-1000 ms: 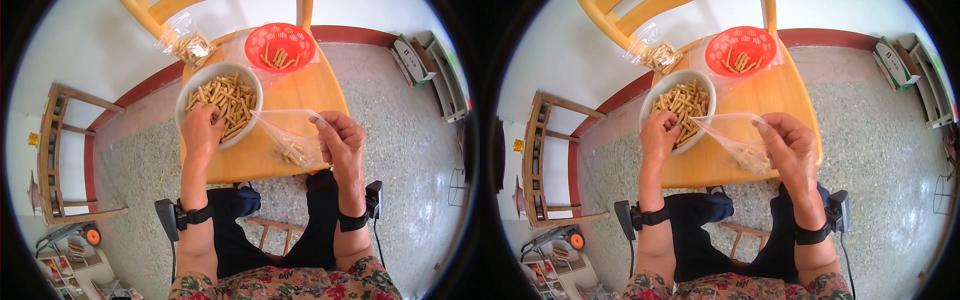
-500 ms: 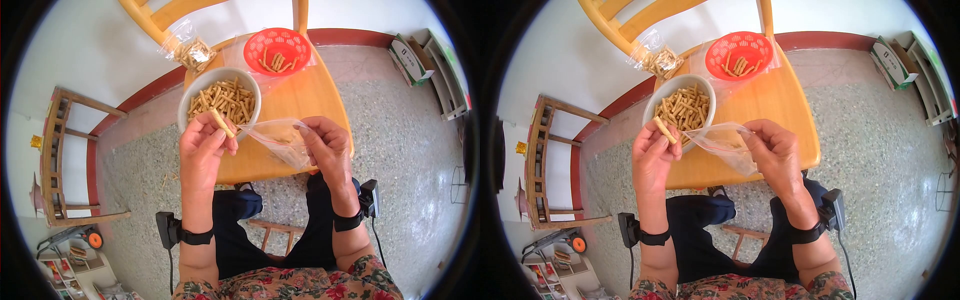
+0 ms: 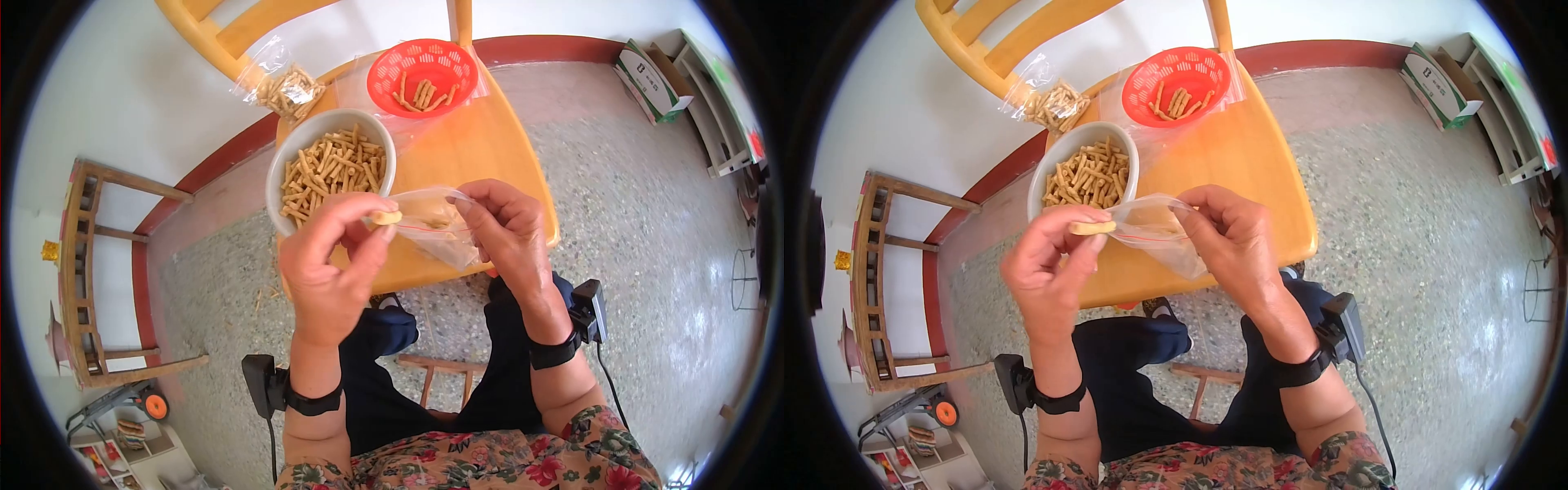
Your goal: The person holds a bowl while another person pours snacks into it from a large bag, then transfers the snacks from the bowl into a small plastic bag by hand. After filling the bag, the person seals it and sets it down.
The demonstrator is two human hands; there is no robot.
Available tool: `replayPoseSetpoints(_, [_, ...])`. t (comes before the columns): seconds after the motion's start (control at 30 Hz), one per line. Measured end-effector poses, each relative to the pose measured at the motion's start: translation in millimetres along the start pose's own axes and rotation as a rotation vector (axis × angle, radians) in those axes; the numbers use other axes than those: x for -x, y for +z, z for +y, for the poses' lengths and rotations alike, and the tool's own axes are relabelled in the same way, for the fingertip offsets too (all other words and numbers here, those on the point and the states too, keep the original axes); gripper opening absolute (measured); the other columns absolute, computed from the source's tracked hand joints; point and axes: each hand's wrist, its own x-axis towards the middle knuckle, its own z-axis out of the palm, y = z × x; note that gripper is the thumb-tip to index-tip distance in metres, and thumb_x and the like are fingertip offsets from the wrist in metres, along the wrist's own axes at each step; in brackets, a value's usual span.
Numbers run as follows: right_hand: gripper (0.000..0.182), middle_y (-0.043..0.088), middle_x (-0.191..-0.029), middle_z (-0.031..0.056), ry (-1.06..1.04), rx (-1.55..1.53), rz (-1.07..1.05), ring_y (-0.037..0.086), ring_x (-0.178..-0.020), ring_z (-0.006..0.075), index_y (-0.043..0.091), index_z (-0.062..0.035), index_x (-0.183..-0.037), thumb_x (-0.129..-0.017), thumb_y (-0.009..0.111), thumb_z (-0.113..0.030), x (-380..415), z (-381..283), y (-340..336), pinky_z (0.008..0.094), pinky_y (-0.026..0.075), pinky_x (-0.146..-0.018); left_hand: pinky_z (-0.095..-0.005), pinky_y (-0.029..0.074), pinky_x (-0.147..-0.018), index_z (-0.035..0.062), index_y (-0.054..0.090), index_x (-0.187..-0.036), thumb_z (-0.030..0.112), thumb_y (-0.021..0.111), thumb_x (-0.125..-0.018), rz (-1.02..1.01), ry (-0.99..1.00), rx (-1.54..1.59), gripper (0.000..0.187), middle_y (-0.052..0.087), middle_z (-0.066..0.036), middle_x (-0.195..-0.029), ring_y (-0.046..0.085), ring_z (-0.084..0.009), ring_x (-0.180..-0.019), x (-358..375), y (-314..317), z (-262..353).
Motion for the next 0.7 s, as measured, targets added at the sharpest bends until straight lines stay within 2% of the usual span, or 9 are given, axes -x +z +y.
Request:
replayPoseSetpoints(0.07, [0.01, 0.05, -0.059, -0.005, 0.016, -0.007, 0.001, 0.041, -0.054, 0.0, 0.059, 0.0026, -0.085, -0.084, 0.057, -0.008, 0.1, -1.8, 0.5, 0.0177, 0.033, -0.046, -0.0184, 0.04, -0.053, 0.0017, 0.058, -0.085, -0.009, 0.06, -0.072, -0.077, 0.186, -0.429, 0.017, 0.061, -0.005, -0.081, 0.051, -0.0073, -0.06, -2.0, 8.3, 3.7])
replayPoseSetpoints(0.1, [0.011, 0.05, -0.059, -0.0049, 0.031, -0.015, -0.001, 0.041, -0.054, 0.0001, 0.059, 0.0026, -0.084, -0.084, 0.057, -0.008, 0.2, -2.4, 0.3, 0.0177, 0.033, -0.046, -0.0224, 0.042, -0.052, 0.0012, 0.057, -0.085, -0.009, 0.059, -0.071, -0.083, 0.282, -0.439, 0.018, 0.059, -0.008, -0.079, 0.054, -0.0145, -0.06, -5.0, 13.4, 0.1])
replayPoseSetpoints(0.13, [0.011, 0.05, -0.059, -0.0049, 0.032, -0.014, 0.001, 0.041, -0.054, 0.0001, 0.059, 0.0026, -0.084, -0.084, 0.057, -0.008, 0.3, -2.4, 0.0, 0.0177, 0.033, -0.046, -0.0224, 0.042, -0.052, 0.0012, 0.057, -0.085, -0.009, 0.059, -0.071, -0.085, 0.28, -0.437, 0.018, 0.059, -0.008, -0.079, 0.054, -0.0145, -0.06, -7.5, 14.6, -3.5])
replayPoseSetpoints(0.2, [0.011, 0.05, -0.06, -0.0047, 0.035, -0.013, 0.002, 0.042, -0.054, 0.0001, 0.059, 0.0025, -0.084, -0.084, 0.057, -0.008, 0.1, -2.0, -0.6, 0.0174, 0.034, -0.047, -0.0175, 0.037, -0.048, 0.001, 0.06, -0.085, -0.009, 0.061, -0.07, -0.175, 0.378, -0.623, 0.017, 0.061, -0.004, -0.084, 0.048, -0.0045, -0.057, -10.3, 16.0, -9.0])
replayPoseSetpoints(0.33, [0.011, 0.051, -0.061, -0.0044, 0.029, 0.003, -0.004, 0.043, -0.055, -0.0001, 0.059, 0.0027, -0.085, -0.085, 0.057, -0.008, -0.6, -1.7, -2.8, 0.0169, 0.035, -0.047, -0.0183, 0.037, -0.049, 0.0005, 0.059, -0.085, -0.007, 0.059, -0.073, -0.067, 0.309, -0.532, 0.015, 0.06, -0.004, -0.084, 0.049, -0.0058, -0.057, -6.2, 12.7, -9.3])
replayPoseSetpoints(0.37, [0.011, 0.051, -0.061, -0.0045, 0.028, -0.016, 0.0, 0.043, -0.055, 0.0, 0.059, 0.0027, -0.085, -0.085, 0.056, -0.008, -0.4, -2.0, -2.2, 0.0169, 0.034, -0.047, -0.0248, 0.042, -0.049, 0.001, 0.058, -0.086, -0.009, 0.058, -0.071, -0.046, 0.321, -0.527, 0.018, 0.058, -0.01, -0.081, 0.054, -0.0162, -0.059, -6.3, 8.8, -11.1])
replayPoseSetpoints(0.47, [0.011, 0.05, -0.061, -0.0048, 0.028, -0.032, 0.003, 0.042, -0.055, 0.0, 0.059, 0.0028, -0.085, -0.085, 0.056, -0.008, 0.0, -2.4, -0.6, 0.0168, 0.034, -0.047, -0.0222, 0.039, -0.047, 0.001, 0.058, -0.088, -0.008, 0.059, -0.071, 0.099, 0.222, -0.474, 0.02, 0.058, -0.007, -0.084, 0.049, -0.0106, -0.055, -4.7, 0.2, -17.5])
replayPoseSetpoints(0.5, [0.011, 0.05, -0.061, -0.0049, 0.028, -0.027, 0.008, 0.042, -0.055, -0.0001, 0.059, 0.0028, -0.085, -0.085, 0.056, -0.008, -0.2, -2.5, -0.3, 0.0168, 0.033, -0.047, -0.0204, 0.038, -0.048, 0.0019, 0.056, -0.097, -0.007, 0.061, -0.07, 0.069, 0.196, -0.462, 0.029, 0.056, -0.006, -0.093, 0.046, -0.0073, -0.057, -3.8, -5.9, -24.2])
replayPoseSetpoints(0.7, [0.01, 0.05, -0.061, -0.0054, 0.041, -0.04, 0.005, 0.041, -0.054, -0.0003, 0.059, 0.0025, -0.086, -0.084, 0.056, -0.007, -0.1, -2.8, 1.6, 0.0167, 0.032, -0.046, -0.0203, 0.042, -0.052, 0.0033, 0.049, -0.112, -0.007, 0.057, -0.069, 0.108, 0.065, -0.352, 0.045, 0.051, -0.009, -0.105, 0.049, -0.0091, -0.063, -0.3, -5.0, -36.7])
